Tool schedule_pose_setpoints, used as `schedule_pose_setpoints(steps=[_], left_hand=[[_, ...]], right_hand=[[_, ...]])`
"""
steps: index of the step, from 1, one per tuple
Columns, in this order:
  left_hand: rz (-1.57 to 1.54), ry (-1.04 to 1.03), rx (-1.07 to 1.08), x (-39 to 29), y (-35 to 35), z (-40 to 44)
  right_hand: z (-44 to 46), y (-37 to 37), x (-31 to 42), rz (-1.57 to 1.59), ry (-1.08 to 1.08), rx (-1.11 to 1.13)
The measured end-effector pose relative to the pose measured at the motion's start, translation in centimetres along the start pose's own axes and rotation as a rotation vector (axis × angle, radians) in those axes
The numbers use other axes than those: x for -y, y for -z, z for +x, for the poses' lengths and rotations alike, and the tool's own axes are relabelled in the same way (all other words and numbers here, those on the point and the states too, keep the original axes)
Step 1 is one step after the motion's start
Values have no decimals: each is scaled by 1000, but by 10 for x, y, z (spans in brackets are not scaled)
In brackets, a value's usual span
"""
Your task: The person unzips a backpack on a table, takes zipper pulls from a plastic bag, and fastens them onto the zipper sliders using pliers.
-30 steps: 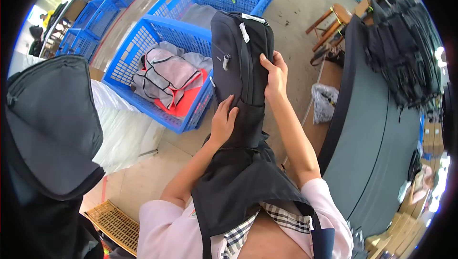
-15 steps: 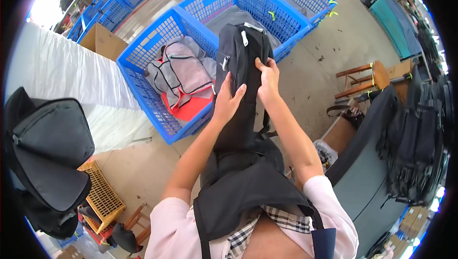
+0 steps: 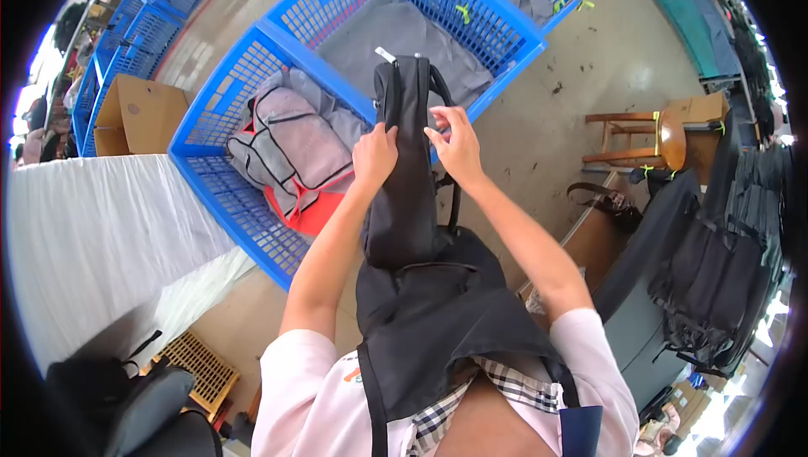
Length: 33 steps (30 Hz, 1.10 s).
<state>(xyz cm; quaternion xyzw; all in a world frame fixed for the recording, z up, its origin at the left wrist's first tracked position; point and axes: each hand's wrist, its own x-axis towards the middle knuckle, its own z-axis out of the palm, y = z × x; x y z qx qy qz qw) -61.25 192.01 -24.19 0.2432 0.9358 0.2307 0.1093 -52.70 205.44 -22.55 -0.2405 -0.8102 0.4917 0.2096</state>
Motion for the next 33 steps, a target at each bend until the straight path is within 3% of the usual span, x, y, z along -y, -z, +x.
schedule_pose_setpoints(steps=[2, 3, 5, 7, 8, 9, 11, 13, 16, 19, 21, 22, 23, 25, 26, 28, 30, 31, 33], left_hand=[[-73, 73, 8, 4, 3, 6], [-156, 134, -21, 4, 4, 11], [-187, 253, 60, 7, 7, 14], [-521, 273, 34, 15, 6, 6], [-781, 312, 205, 23, 5, -3], [-783, 341, 199, 29, 4, -18], [-682, 135, 221, 35, 4, -56], [-724, 239, 274, 33, 10, -73], [-465, 469, 156, 20, 9, -85], [-270, 550, 195, 15, 0, -82], [-230, 535, 171, 13, -3, -81], [-189, 524, 156, 12, -4, -81], [-191, 521, 154, 12, -5, -81], [-211, 515, 145, 19, -7, -84], [-345, 509, 107, 26, -10, -89], [-476, 449, 113, 31, -4, -111], [-559, 247, 89, 48, -11, -131], [-554, 243, 91, 45, -12, -142], [-893, 465, 32, 33, -14, -173]], right_hand=[[15, -2, 7, -193, 349, 83], [23, -5, 4, -190, 334, 105], [35, -10, 0, -152, 207, 351], [37, -10, 7, -68, 119, 427], [34, -7, 12, -136, 222, 430], [29, -4, 15, -200, 327, 429], [15, 2, 15, -162, 294, 510], [5, 6, 7, -90, 252, 524], [-9, 3, -1, -83, 161, 561], [-20, -1, -13, -106, 107, 534], [-36, -4, -20, -77, 117, 365], [-47, -5, -26, -20, -56, 400], [-60, -5, -32, -22, -53, 397], [-84, -6, -31, 12, -297, 411], [-90, -4, -27, 85, -487, 502], [-101, -3, -33, 187, -503, 513], [-103, -1, -33, 322, -549, 528], [-104, 2, -29, 327, -550, 523], [-106, 9, -24, 337, -613, 557]])
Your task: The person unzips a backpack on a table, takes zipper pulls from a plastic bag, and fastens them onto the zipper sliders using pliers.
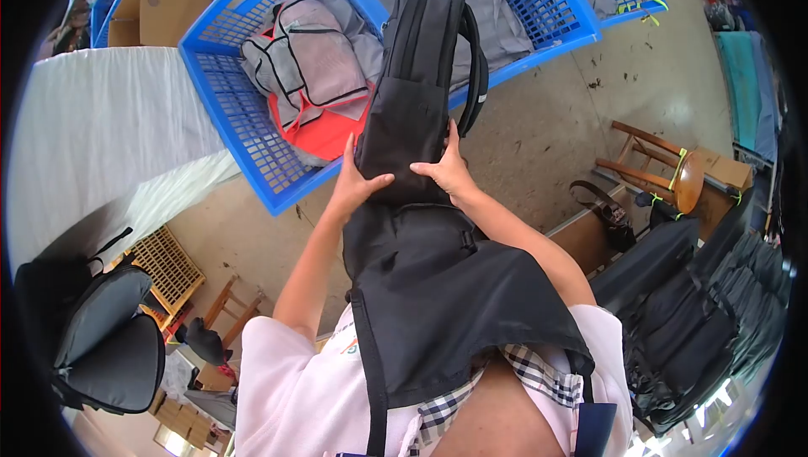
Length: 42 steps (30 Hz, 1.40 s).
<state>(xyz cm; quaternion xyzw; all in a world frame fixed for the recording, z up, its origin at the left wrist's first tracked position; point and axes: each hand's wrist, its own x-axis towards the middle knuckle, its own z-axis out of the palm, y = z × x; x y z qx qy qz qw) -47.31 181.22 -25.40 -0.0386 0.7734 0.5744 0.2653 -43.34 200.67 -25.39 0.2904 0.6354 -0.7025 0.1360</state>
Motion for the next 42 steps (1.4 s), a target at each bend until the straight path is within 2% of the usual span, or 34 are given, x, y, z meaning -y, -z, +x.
schedule_pose_setpoints(steps=[2, 4, 5, 6, 8, 12, 16, 19, 22, 25, 30, 32, 33, 36, 37, 42], left_hand=[[44, 17, -81, 6, -6, -9], [351, 202, -88, 5, -12, -7], [467, 62, -163, 6, -18, -8], [467, 56, -164, 7, -22, -9], [649, -18, -257, 6, -29, -10], [681, -28, -296, -24, -37, -9], [783, -276, -318, -52, -48, -4], [853, -329, -285, -81, -59, -11], [913, -393, -261, -96, -72, -19], [979, -433, -245, -105, -81, -28], [1136, -400, -198, -139, -104, -38], [1199, -400, -133, -164, -114, -36], [1249, -377, -76, -175, -121, -34], [1383, -465, -60, -182, -144, -14], [1431, -467, 7, -180, -150, -7], [1330, -651, 74, -181, -183, -5]], right_hand=[[-3, -3, -11, -62, 6, -18], [-4, -4, -15, -131, 14, -35], [-3, -3, -16, -286, 31, -46], [-1, -1, -16, -440, 48, -60], [1, 5, -13, -459, 93, -60], [2, 17, 0, -539, 193, -143], [15, 37, 21, -532, 98, -143], [17, 44, 25, -550, 118, -319], [13, 63, 22, -522, 229, -233], [0, 72, 12, -349, 361, -276], [-32, 92, 13, -224, 421, -362], [-39, 102, 9, -283, 449, -432], [-45, 104, 7, -318, 534, -493], [-64, 113, 9, -416, 569, -541], [-64, 114, 6, -407, 605, -579], [-78, 145, 2, -309, 495, -592]])
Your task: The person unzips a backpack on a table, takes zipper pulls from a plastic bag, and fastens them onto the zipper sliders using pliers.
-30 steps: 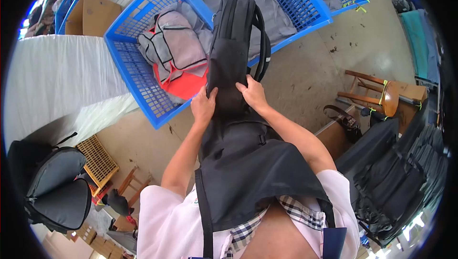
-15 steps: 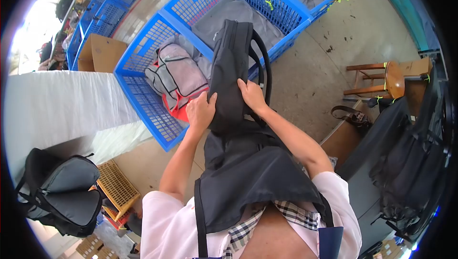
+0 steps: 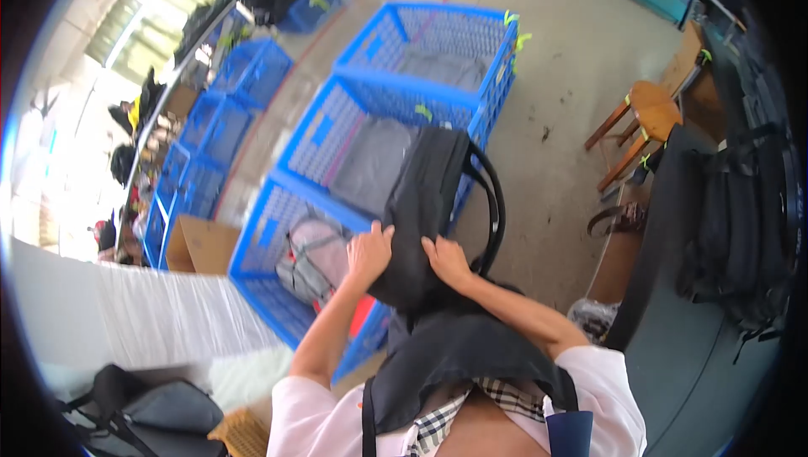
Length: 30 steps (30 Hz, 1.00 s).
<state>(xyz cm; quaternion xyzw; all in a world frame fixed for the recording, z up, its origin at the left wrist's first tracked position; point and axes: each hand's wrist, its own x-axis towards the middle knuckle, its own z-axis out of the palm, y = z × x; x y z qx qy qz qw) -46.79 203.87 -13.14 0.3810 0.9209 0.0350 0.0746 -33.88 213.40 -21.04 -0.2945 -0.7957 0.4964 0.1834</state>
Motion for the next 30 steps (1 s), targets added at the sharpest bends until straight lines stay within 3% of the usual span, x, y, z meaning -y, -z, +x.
schedule_pose_setpoints(steps=[7, 9, 10, 12, 16, 24, 28, 30], left_hand=[[-27, -52, -84, -18, 52, 57], [-39, -23, -108, -11, 63, 81], [-58, -18, -125, -11, 74, 88], [-96, 15, -121, -6, 98, 103], [-192, 36, -309, 41, 110, 138], [-11, 78, -524, 82, 151, 185], [42, -40, -601, 80, 150, 202], [54, -86, -543, 76, 157, 203]], right_hand=[[41, 53, 29, 38, -15, -70], [51, 69, 37, 198, 116, -137], [55, 85, 46, 323, 44, -81], [68, 92, 34, 519, 52, -173], [63, 132, 3, 638, -129, -198], [-23, 151, -110, 465, -513, -305], [26, 147, -70, 494, -430, -163], [77, 153, -38, 506, -405, -155]])
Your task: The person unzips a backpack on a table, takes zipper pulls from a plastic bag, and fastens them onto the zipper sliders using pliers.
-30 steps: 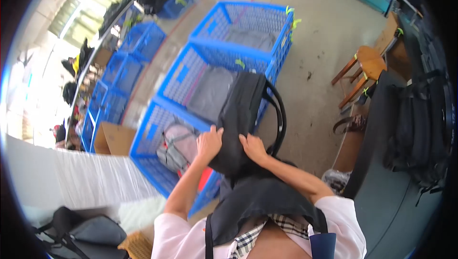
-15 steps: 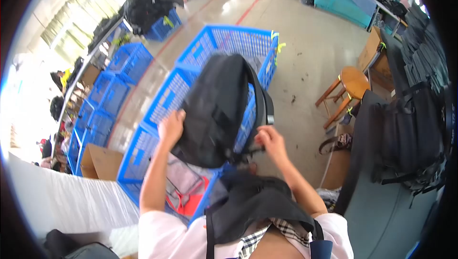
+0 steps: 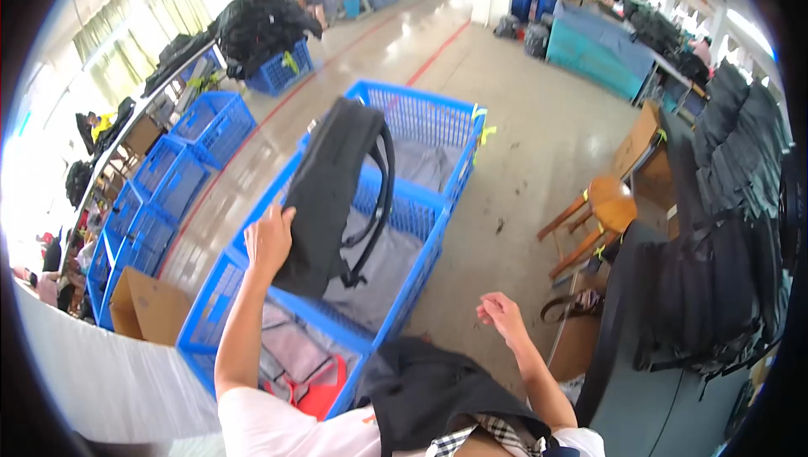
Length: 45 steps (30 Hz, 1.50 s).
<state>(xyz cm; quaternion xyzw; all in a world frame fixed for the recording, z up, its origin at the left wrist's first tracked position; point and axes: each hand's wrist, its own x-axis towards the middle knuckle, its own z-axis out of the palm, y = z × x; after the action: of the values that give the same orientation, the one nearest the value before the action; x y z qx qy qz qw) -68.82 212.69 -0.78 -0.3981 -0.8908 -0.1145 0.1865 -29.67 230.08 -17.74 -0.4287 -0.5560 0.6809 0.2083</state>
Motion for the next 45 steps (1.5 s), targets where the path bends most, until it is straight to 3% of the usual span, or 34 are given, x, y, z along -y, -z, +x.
schedule_pose_setpoints(steps=[2, 4, 7, 11, 13, 16, 18, 20, 22, 25, 29, 30, 31, 32, 33, 37, 41, 43, 45], left_hand=[[-19, -30, -22, -5, 10, 3], [-48, -97, 95, -7, 21, -1], [-151, -220, 83, -8, 34, -10], [-228, -352, 154, -9, 37, -24], [-272, -373, 233, 0, 26, -30], [-268, -312, 314, 27, 11, -32], [-347, -273, 321, 47, -4, -29], [-326, -198, 293, 62, -14, -25], [-339, -157, 282, 76, -25, -20], [-403, -114, 273, 96, -49, -20], [-559, 74, 314, 117, -120, -44], [-562, 78, 316, 119, -139, -44], [-605, 216, 286, 120, -159, -46], [-640, 363, 267, 123, -179, -54], [-694, 322, 261, 126, -202, -64], [-1189, 612, 679, 109, -252, -92], [-1281, 696, 670, 92, -246, -125], [-1266, 861, 653, 91, -242, -154], [-1229, 853, 642, 100, -256, -197]], right_hand=[[37, -12, 50, -253, 202, 27], [91, -16, 85, -280, 418, -40], [163, -30, 135, -308, 624, -203], [182, -57, 191, -221, 380, -5], [184, -66, 200, -266, -35, 408], [174, -86, 212, -516, -102, 491], [191, -98, 209, -455, -132, 443], [208, -114, 215, -479, 2, 529], [212, -133, 238, -358, -27, 582], [214, -162, 265, -537, 161, 565], [235, -219, 255, -595, 487, 638], [248, -238, 242, -683, 715, 658], [240, -258, 243, -816, 635, 689], [239, -278, 228, -903, 705, 701], [240, -298, 208, -1006, 772, 690], [263, -343, 123, -1176, 1058, 617], [311, -352, 85, -1295, 1016, 643], [332, -348, 74, -1305, 1007, 650], [341, -343, 68, -1320, 999, 623]])
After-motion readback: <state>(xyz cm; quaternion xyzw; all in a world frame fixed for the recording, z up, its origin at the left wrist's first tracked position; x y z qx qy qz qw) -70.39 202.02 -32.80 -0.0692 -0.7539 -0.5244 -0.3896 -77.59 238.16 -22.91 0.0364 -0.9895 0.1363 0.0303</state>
